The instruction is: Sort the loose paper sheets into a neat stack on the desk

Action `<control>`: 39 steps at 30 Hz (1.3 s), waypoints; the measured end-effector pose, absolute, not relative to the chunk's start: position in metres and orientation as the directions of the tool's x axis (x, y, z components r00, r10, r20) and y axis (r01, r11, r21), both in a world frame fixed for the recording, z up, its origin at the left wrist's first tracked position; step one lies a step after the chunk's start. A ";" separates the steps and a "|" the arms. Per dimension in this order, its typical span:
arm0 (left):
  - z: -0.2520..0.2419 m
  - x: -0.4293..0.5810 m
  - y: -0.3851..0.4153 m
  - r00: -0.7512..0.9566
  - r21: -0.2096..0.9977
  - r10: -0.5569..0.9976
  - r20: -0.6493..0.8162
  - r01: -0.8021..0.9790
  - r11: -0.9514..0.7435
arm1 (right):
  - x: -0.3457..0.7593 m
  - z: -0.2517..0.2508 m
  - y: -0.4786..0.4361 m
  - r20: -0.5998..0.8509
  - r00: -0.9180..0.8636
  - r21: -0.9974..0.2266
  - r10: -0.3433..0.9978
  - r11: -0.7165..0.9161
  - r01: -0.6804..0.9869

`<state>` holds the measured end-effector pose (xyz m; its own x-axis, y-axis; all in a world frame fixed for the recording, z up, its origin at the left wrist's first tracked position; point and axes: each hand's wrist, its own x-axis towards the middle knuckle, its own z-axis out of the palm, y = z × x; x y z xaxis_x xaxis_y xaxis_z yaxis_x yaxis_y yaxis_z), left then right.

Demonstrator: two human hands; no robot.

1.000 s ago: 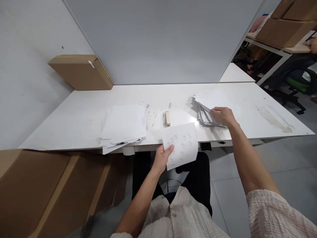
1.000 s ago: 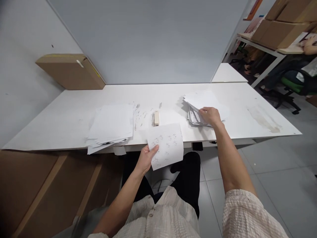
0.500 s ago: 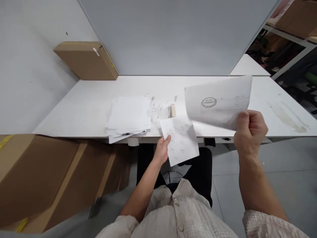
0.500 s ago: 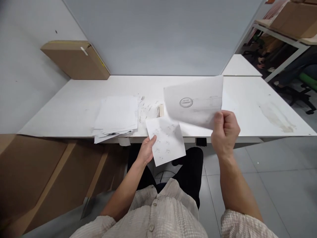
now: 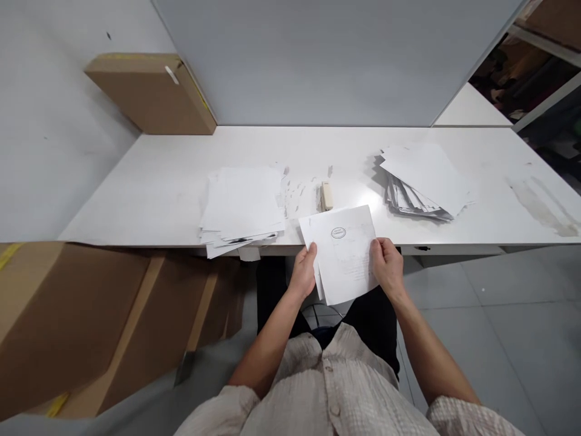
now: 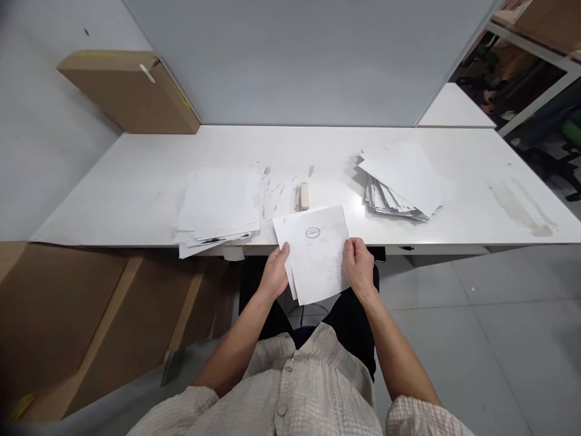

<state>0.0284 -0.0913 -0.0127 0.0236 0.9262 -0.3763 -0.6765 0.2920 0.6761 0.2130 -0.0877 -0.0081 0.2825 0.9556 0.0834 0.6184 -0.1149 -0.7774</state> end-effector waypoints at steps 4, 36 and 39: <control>-0.014 0.022 -0.089 0.068 0.693 0.935 -0.347 -0.654 0.305 | 0.201 -0.013 -0.089 0.086 0.310 -0.786 0.947 -0.126 0.605; -0.003 0.030 -0.095 0.026 0.597 0.914 -0.406 -0.749 0.286 | 0.105 0.041 -0.117 -0.009 -0.129 -0.154 0.992 0.126 0.980; -0.006 0.026 -0.095 0.031 0.616 0.917 -0.397 -0.732 0.291 | 0.109 0.034 -0.117 -0.033 -0.209 -0.301 0.977 0.190 0.935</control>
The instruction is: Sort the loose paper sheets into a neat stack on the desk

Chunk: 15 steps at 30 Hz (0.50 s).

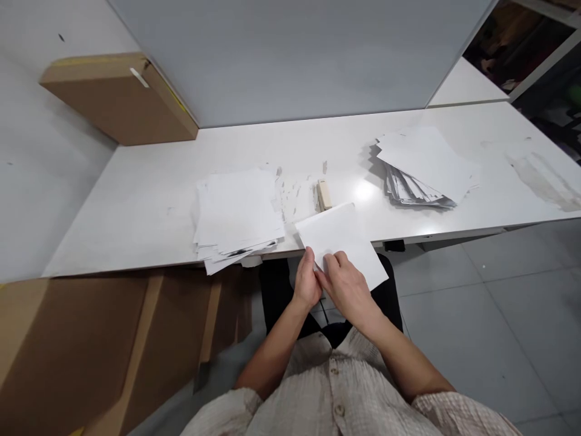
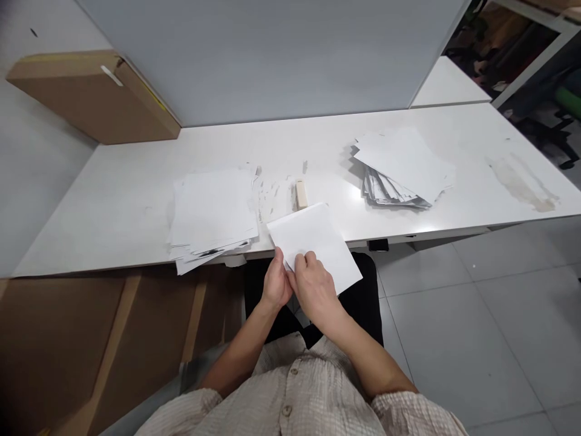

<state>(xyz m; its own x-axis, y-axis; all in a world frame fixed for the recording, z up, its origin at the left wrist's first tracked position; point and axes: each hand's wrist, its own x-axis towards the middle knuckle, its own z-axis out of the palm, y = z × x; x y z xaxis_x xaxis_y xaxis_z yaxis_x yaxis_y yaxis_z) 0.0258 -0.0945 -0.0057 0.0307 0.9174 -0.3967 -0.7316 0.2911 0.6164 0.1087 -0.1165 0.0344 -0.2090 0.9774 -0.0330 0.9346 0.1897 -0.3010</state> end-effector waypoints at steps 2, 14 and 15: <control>-0.007 0.024 -0.094 0.017 0.652 0.915 -0.402 -0.697 0.299 | 0.123 0.032 -0.117 0.023 -0.253 -0.448 0.967 0.237 0.862; 0.056 -0.009 -0.055 0.001 0.950 0.995 0.101 -0.298 -0.096 | 0.207 0.070 -0.059 0.169 0.017 -0.975 0.985 0.165 0.152; 0.063 -0.010 -0.049 -0.032 0.952 0.987 0.157 -0.259 -0.160 | 0.205 0.074 -0.051 0.220 0.061 -0.966 0.974 0.209 0.155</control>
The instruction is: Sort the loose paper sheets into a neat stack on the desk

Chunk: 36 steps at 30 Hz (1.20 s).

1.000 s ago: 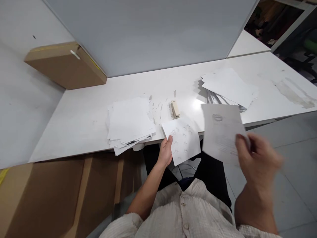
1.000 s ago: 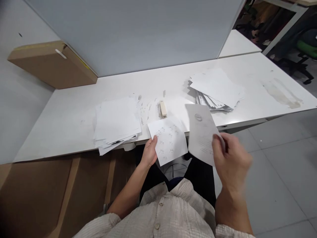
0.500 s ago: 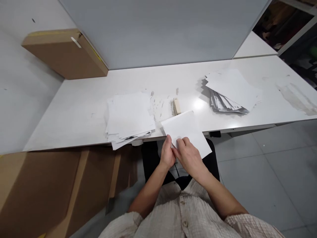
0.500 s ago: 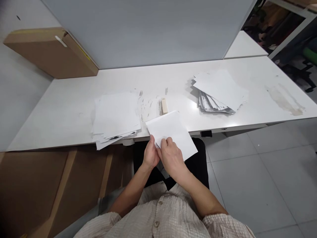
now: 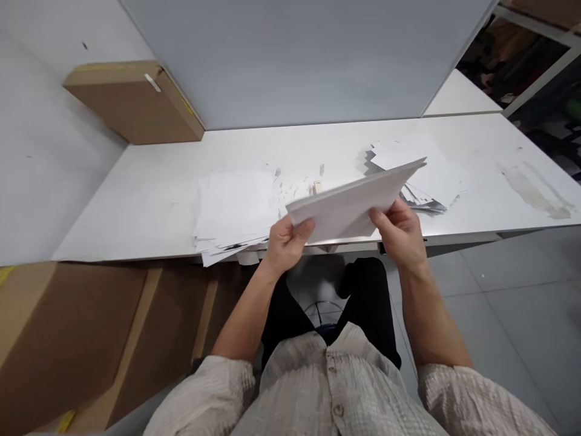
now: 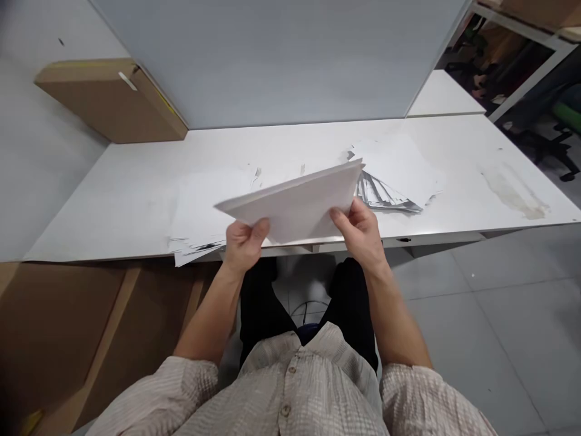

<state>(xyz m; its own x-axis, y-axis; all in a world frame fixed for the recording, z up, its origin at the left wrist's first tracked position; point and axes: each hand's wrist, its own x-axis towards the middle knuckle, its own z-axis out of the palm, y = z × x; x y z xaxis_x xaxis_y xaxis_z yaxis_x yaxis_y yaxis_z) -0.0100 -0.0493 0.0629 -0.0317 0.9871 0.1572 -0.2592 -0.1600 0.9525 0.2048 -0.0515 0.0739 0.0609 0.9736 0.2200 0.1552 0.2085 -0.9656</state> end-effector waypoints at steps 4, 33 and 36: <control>0.062 -0.005 -0.032 -0.172 0.928 0.937 0.303 -0.168 -0.331 | 0.193 0.064 -0.026 0.307 0.123 -0.942 0.944 0.283 0.180; 0.038 0.007 -0.025 -0.224 0.939 0.928 0.297 -0.106 -0.326 | 0.181 0.014 -0.005 0.254 0.032 -0.967 0.967 0.253 0.027; 0.036 0.007 -0.024 -0.261 0.942 0.922 0.286 -0.099 -0.320 | 0.181 0.011 -0.005 0.242 0.033 -0.969 0.970 0.241 0.049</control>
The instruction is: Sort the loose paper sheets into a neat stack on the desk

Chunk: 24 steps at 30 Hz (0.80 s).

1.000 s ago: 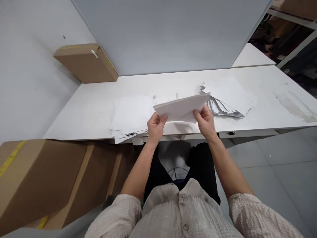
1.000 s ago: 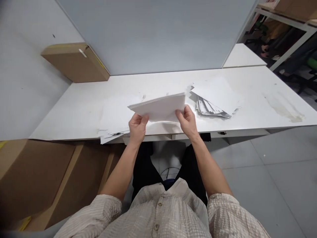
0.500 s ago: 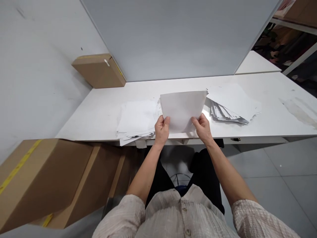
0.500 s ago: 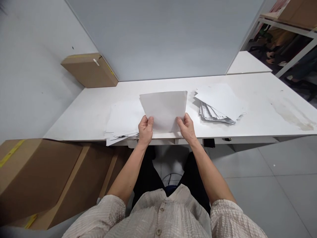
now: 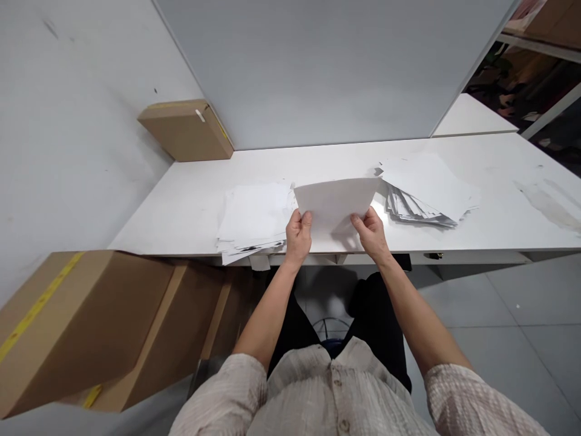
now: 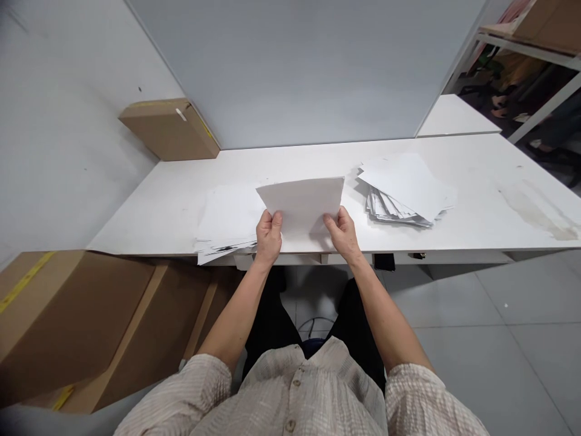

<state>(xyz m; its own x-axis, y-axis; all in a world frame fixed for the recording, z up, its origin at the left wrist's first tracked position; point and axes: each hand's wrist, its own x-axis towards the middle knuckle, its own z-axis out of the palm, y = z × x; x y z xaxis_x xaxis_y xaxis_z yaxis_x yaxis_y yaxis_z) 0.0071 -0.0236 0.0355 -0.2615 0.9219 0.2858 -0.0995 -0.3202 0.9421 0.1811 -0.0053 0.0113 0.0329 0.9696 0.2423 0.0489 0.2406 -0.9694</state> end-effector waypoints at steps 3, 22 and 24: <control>0.031 0.007 -0.020 -0.300 0.944 0.913 0.276 -0.094 -0.317 | 0.181 0.004 -0.006 0.227 0.021 -0.974 0.974 0.226 0.026; 0.057 -0.010 -0.035 -0.149 0.910 0.899 0.411 0.119 -0.397 | 0.235 0.119 -0.045 0.408 -0.396 -0.205 0.822 0.505 0.838; 0.053 -0.008 -0.032 -0.083 0.932 0.929 0.360 0.070 -0.355 | 0.233 0.117 -0.042 0.371 -0.416 -0.235 0.830 0.517 0.823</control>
